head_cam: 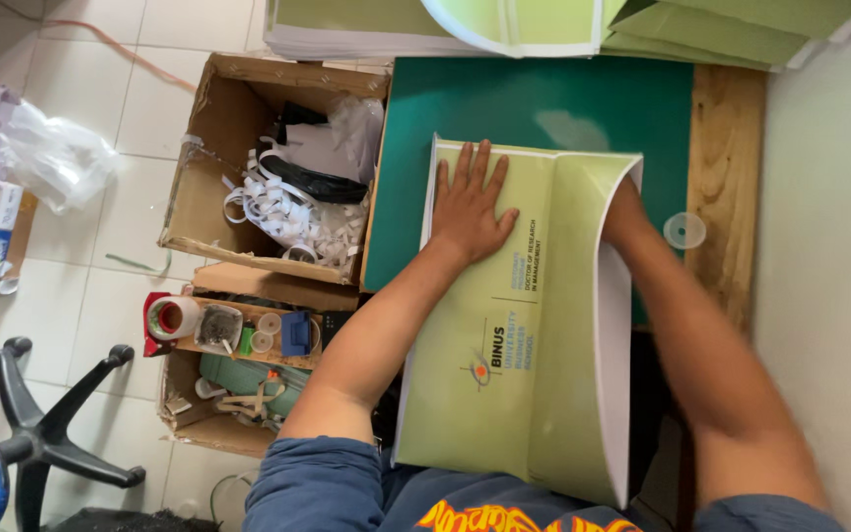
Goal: The person folds paper to construct a green bag by hand on a workspace, pressing down on the folds to crease the paper.
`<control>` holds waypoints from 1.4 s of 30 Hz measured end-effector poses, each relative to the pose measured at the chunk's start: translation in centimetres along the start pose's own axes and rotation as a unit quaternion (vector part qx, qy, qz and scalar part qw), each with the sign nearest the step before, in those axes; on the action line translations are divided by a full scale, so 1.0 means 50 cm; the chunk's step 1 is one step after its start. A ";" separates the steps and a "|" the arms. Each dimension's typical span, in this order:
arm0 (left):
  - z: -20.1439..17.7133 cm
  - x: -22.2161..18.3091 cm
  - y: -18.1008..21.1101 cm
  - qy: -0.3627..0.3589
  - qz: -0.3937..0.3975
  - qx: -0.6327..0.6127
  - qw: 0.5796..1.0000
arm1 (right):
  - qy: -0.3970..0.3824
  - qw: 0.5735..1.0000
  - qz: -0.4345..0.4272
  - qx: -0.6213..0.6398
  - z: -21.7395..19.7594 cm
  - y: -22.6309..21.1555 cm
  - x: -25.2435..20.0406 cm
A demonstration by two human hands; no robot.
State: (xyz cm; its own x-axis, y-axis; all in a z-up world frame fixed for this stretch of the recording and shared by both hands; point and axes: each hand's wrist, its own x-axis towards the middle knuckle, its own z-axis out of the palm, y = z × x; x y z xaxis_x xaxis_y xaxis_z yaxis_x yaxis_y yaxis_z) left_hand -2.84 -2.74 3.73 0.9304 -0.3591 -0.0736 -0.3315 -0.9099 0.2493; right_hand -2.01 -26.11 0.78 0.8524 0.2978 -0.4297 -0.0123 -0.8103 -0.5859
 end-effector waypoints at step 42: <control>0.002 0.074 0.014 -0.016 0.264 -0.020 0.964 | 0.274 0.896 -0.263 -0.232 -0.019 0.010 -0.105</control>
State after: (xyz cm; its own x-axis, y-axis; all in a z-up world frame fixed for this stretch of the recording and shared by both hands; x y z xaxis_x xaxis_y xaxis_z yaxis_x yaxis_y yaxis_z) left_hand 0.37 -4.76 3.54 0.6280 -0.7769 0.0443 -0.7507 -0.5899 0.2974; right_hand -6.00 -28.56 3.38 0.8065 0.5109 0.2975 0.5766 -0.7908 -0.2051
